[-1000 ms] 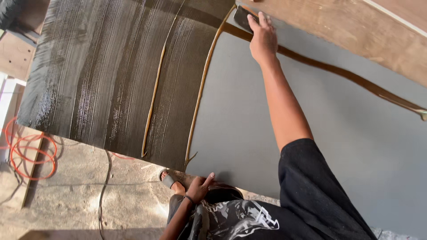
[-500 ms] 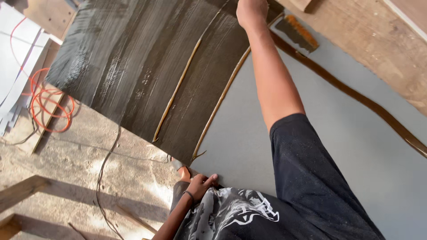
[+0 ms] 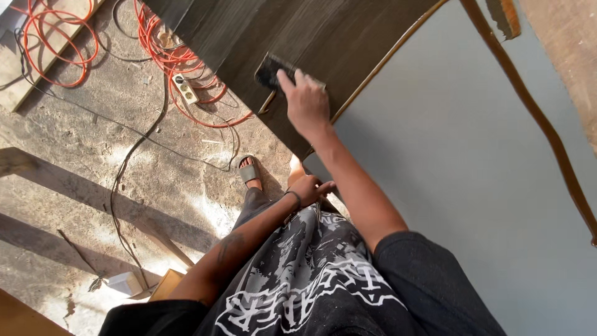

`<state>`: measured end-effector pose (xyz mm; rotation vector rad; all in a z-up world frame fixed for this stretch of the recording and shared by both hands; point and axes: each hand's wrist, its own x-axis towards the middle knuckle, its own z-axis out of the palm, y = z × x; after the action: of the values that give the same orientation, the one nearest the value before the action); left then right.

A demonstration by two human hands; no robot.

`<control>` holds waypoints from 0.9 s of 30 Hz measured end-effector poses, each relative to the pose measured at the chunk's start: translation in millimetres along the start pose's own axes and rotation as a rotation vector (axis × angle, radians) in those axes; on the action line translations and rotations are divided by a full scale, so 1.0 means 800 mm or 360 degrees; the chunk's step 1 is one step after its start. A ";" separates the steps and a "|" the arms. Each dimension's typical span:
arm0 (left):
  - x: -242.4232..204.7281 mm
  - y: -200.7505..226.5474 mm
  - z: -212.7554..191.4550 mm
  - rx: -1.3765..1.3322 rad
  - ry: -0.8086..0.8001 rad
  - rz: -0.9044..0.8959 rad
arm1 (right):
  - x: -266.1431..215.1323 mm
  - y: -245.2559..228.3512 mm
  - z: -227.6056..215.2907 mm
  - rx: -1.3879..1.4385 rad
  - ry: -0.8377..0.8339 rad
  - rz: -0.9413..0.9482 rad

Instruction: The person applies a brown adhesive to a large grey board. They pour the liquid from a bottle onto the surface and use a hand spreader to distribute it across the board.

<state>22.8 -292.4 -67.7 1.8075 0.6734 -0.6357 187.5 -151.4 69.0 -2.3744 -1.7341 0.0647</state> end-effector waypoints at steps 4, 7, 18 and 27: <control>-0.004 -0.024 0.022 -0.0008 0.0239 0.0255 | -0.060 -0.088 -0.009 0.0335 -0.0471 0.0135; -0.029 0.005 -0.014 -0.0029 0.0200 0.0224 | -0.078 -0.094 -0.049 0.0605 -0.0722 0.0313; -0.018 -0.023 -0.007 0.0013 -0.0082 0.0046 | -0.087 0.280 -0.171 0.0639 0.0199 0.0948; -0.044 0.037 -0.043 -0.0154 -0.0122 -0.0179 | 0.011 0.519 -0.069 -0.0003 0.0464 0.0805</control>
<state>22.8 -273.7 -13.6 1.6565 0.7451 -0.7313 588.3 -271.9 46.6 -2.6048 -0.9847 -0.1985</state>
